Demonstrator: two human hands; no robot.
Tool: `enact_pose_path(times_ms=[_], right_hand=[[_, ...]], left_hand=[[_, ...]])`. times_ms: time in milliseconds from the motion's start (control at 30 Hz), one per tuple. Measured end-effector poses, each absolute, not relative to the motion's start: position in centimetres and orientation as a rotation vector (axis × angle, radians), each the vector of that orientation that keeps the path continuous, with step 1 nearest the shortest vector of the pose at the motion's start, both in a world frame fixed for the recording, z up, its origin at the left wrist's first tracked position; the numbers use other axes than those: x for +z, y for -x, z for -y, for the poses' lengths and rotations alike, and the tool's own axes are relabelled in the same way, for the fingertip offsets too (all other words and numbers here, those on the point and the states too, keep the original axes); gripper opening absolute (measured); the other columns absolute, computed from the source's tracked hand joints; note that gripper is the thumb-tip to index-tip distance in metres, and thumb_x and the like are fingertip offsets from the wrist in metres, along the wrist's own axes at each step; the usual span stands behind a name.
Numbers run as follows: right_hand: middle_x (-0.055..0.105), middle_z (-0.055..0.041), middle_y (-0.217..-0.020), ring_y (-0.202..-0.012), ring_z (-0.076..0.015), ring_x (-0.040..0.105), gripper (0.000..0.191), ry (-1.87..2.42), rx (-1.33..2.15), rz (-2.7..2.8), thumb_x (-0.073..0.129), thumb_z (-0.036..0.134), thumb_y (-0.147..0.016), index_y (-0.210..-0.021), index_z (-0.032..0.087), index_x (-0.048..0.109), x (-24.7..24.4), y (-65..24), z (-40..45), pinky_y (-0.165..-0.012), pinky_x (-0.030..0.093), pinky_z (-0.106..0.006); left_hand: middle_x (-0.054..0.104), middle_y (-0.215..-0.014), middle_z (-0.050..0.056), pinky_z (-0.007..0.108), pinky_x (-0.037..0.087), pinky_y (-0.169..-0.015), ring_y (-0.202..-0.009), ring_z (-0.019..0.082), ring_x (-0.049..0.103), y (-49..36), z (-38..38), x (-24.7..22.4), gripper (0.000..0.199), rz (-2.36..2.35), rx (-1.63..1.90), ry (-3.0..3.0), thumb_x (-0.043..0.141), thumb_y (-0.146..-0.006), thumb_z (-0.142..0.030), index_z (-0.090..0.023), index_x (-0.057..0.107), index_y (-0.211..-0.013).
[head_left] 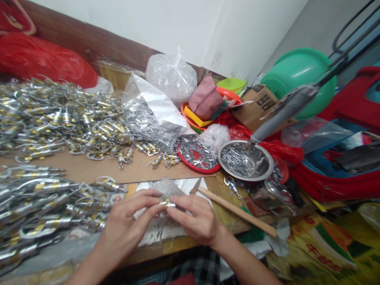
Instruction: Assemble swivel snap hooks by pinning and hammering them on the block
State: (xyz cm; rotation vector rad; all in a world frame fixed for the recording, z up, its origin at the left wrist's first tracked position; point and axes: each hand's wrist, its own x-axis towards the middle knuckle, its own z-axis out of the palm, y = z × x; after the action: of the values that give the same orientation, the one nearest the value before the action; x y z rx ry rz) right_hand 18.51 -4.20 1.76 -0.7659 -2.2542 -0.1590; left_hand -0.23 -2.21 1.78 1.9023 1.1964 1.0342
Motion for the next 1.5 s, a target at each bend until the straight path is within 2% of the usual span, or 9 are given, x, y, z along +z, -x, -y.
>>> enact_pose_path(times_ms=[233,600,700,833,933,1067,1133,1267,1500], right_hand=[[0.066,-0.0107,-0.094,-0.082,-0.0157,0.061,0.023,0.803,-0.019,2.178,0.049,0.006,-0.078,-0.096,0.015,0.061,1.8,-18.3,4.6,-0.065,0.049,-0.025],[0.069,-0.0069,-0.077,-0.069,-0.0133,0.064,0.014,0.993,0.495,1.814,0.06,0.014,-0.074,-0.083,0.016,0.07,2.6,-16.7,5.7,-0.063,0.052,-0.021],[0.069,-0.0063,-0.072,-0.064,-0.0139,0.063,0.011,1.147,0.645,1.729,0.064,0.016,-0.071,-0.079,0.015,0.071,2.7,-16.6,6.1,-0.06,0.051,-0.022],[0.068,-0.0063,-0.069,-0.061,-0.0137,0.062,0.011,1.285,0.76,1.685,0.064,0.018,-0.071,-0.077,0.013,0.072,2.5,-16.9,6.3,-0.056,0.048,-0.02],[0.067,-0.0035,-0.065,-0.059,-0.0124,0.061,0.012,1.335,0.877,1.805,0.063,0.023,-0.072,-0.073,0.015,0.071,2.4,-18.2,4.9,-0.053,0.046,-0.019],[0.068,-0.0024,-0.086,-0.079,-0.012,0.062,0.018,1.795,0.269,1.89,0.051,0.024,-0.081,-0.086,0.019,0.069,2.4,-22.1,-0.1,-0.071,0.046,-0.019],[0.065,-0.0068,-0.101,-0.093,-0.0168,0.058,0.025,1.942,0.113,1.848,0.046,0.018,-0.083,-0.099,0.019,0.064,2.0,-24.2,-3.1,-0.082,0.043,-0.026],[0.068,-0.0108,-0.085,-0.089,-0.0258,0.06,0.024,2.106,0.077,1.895,0.053,0.008,-0.071,-0.087,0.019,0.069,0.5,-26.3,-7.4,-0.078,0.042,-0.035],[0.067,-0.0093,-0.086,-0.088,-0.0238,0.058,0.021,2.103,0.114,1.927,0.052,0.01,-0.072,-0.079,0.019,0.069,-0.1,-26.8,-9.1,-0.077,0.039,-0.032]], left_hand=[[0.069,-0.093,0.006,0.023,0.045,-0.08,-0.089,0.018,0.062,0.8,2.3,1.9,0.014,-1.07,1.128,-2.13,0.054,-0.075,-0.021,-0.022,0.068,-0.075],[0.072,-0.075,0.001,0.025,0.049,-0.067,-0.071,0.02,0.064,0.2,2.9,2.7,0.017,-1.175,0.859,-1.543,0.058,-0.07,-0.035,-0.023,0.069,-0.066],[0.073,-0.079,0.003,0.027,0.05,-0.07,-0.076,0.021,0.064,-0.6,3.6,2.0,0.022,-1.223,0.874,-1.238,0.063,-0.067,-0.035,-0.02,0.069,-0.081],[0.07,-0.083,0.002,0.026,0.051,-0.072,-0.08,0.019,0.064,-1.6,4.4,1.2,0.066,-1.064,0.959,-0.96,0.072,-0.057,-0.028,-0.02,0.047,-0.118],[0.068,-0.079,0.001,0.025,0.051,-0.073,-0.08,0.018,0.064,-1.9,4.6,0.9,0.069,-1.022,0.956,-0.891,0.07,-0.061,-0.028,-0.02,0.041,-0.122],[0.068,-0.083,0.002,0.026,0.05,-0.074,-0.08,0.018,0.064,-1.8,4.3,0.8,0.066,-1.021,0.962,-0.84,0.068,-0.063,-0.028,-0.02,0.039,-0.122],[0.067,-0.077,0.001,0.026,0.05,-0.071,-0.075,0.017,0.063,-1.7,4.1,0.8,0.069,-1.005,0.951,-0.849,0.069,-0.062,-0.027,-0.02,0.037,-0.123],[0.063,-0.064,-0.002,0.025,0.05,-0.061,-0.063,0.016,0.061,-1.6,3.6,1.1,0.073,-0.964,0.903,-0.879,0.069,-0.062,-0.025,-0.019,0.033,-0.125],[0.061,-0.06,-0.002,0.032,0.05,-0.061,-0.061,0.019,0.063,-1.5,2.7,0.3,0.084,-0.929,0.852,-0.811,0.071,-0.056,-0.018,-0.018,0.026,-0.127]])
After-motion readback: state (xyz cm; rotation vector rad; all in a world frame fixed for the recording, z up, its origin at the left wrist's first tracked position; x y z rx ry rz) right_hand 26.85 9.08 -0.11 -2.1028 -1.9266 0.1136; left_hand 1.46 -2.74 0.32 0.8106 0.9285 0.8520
